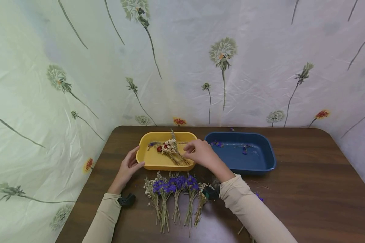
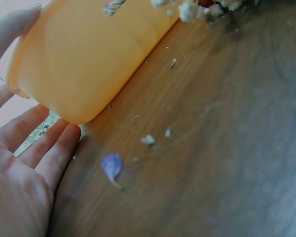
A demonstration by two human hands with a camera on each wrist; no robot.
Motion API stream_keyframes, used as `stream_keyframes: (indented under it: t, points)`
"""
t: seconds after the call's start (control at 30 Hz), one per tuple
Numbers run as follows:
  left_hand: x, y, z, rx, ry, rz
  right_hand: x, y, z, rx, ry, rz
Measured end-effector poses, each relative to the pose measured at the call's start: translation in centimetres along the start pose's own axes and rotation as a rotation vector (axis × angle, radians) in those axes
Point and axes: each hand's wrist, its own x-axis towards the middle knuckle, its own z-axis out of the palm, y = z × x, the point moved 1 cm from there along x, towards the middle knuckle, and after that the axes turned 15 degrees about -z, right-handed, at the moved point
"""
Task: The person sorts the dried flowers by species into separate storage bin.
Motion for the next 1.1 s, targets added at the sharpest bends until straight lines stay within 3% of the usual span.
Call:
stream_keyframes:
  t: [0.23, 0.5, 0.73, 1.1]
  points:
    - [-1.7, 2.4, 0.3, 0.008, -0.014, -0.011, -3.4, 0.2, 0.0, 0.039, 0.022, 0.035]
    - [0.0, 0.1, 0.3, 0.001, 0.004, -0.011, -7.7, 0.0, 0.7, -0.115, 0.104, 0.024]
    - [0.0, -0.3, 0.4, 0.019, 0.032, 0.047, -11.3, -0.3, 1.8, -0.235, 0.150, 0.038]
    - [0.2, -0.7, 0.1, 0.016, 0.027, 0.064, -14.9, -0.5, 5.0, -0.363, 0.139, 0.191]
